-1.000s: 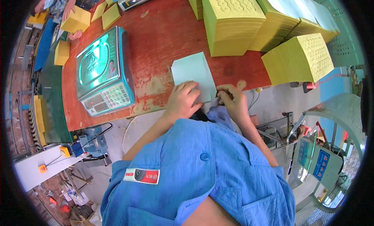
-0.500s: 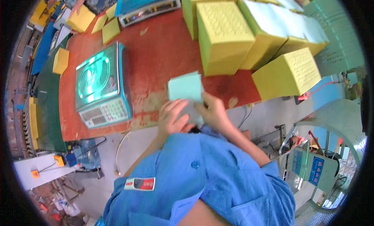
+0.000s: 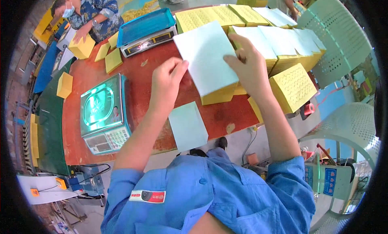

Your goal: Weighing stacks of yellow industrial material on a scale and sorting them based on weight.

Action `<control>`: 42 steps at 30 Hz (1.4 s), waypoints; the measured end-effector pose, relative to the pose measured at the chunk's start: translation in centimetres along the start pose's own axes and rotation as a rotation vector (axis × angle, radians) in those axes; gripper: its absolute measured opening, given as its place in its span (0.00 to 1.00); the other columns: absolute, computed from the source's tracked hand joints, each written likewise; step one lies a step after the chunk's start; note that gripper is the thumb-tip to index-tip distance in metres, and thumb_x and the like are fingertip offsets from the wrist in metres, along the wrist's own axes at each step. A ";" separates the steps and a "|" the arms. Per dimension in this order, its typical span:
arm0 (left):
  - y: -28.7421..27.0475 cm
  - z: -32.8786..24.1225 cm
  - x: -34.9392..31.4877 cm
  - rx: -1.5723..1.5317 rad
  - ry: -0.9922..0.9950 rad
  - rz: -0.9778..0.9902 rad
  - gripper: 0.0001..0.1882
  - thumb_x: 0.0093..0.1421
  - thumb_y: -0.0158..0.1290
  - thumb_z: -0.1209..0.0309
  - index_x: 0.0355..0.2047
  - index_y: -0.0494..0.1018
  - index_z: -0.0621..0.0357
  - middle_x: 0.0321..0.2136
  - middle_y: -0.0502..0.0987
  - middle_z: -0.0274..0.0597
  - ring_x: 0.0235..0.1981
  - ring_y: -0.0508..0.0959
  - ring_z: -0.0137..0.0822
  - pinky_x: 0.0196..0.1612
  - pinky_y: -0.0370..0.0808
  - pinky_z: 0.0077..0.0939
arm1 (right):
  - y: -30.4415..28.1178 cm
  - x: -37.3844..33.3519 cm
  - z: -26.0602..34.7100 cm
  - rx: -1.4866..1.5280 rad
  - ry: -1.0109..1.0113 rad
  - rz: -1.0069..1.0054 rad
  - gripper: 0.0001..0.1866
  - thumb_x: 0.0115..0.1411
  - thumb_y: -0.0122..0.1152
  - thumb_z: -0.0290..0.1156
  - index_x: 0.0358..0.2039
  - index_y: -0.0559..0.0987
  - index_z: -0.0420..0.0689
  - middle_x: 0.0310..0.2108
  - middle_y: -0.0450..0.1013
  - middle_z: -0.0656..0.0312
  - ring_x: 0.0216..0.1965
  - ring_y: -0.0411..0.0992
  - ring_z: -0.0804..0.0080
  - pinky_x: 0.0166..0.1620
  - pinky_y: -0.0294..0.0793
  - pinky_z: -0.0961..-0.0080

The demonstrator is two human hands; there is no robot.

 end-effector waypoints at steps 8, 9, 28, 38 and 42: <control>2.5 5.2 7.0 -0.074 -0.279 0.118 0.10 0.60 0.56 0.66 0.24 0.74 0.56 0.18 0.72 0.31 0.18 0.69 0.22 0.23 0.66 0.19 | 1.0 3.8 -2.2 -0.533 -0.121 0.040 0.23 0.57 0.59 0.30 0.55 0.70 0.49 0.35 0.77 0.51 0.38 0.76 0.50 0.40 0.74 0.56; 2.7 5.6 7.1 -0.048 -0.280 0.133 0.10 0.60 0.57 0.67 0.23 0.73 0.56 0.17 0.72 0.30 0.18 0.68 0.22 0.22 0.65 0.19 | 1.3 3.9 -2.9 -0.627 -0.151 0.017 0.21 0.57 0.58 0.32 0.53 0.72 0.50 0.35 0.76 0.54 0.38 0.76 0.53 0.41 0.74 0.58; 3.4 6.0 6.7 0.310 0.056 -0.028 0.16 0.55 0.61 0.62 0.22 0.75 0.64 0.17 0.74 0.45 0.19 0.72 0.31 0.26 0.69 0.31 | 1.3 2.9 -2.8 -0.873 -0.283 -0.078 0.04 0.54 0.57 0.26 0.31 0.77 0.43 0.34 0.74 0.56 0.39 0.76 0.57 0.40 0.78 0.62; 0.6 9.0 -12.1 0.484 0.243 0.346 0.10 0.48 0.65 0.75 0.29 0.75 0.61 0.26 0.75 0.44 0.26 0.78 0.41 0.30 0.75 0.31 | 1.7 -9.8 -2.7 -0.312 -0.338 0.053 0.05 0.54 0.62 0.24 0.32 0.80 0.45 0.29 0.73 0.57 0.26 0.73 0.61 0.30 0.73 0.71; 1.8 10.7 -16.5 0.653 0.292 0.469 0.23 0.42 0.68 0.68 0.40 0.75 0.58 0.45 0.74 0.48 0.48 0.73 0.47 0.47 0.73 0.40 | 4.6 -16.4 -11.3 0.018 0.150 0.224 0.04 0.56 0.61 0.26 0.32 0.79 0.39 0.25 0.75 0.56 0.26 0.74 0.65 0.30 0.73 0.73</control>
Point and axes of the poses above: each hand's wrist, its own x-axis towards the middle knuckle, its own y-axis out of the palm, z = x × y, the point moved 4 cm from there along x, towards the middle knuckle
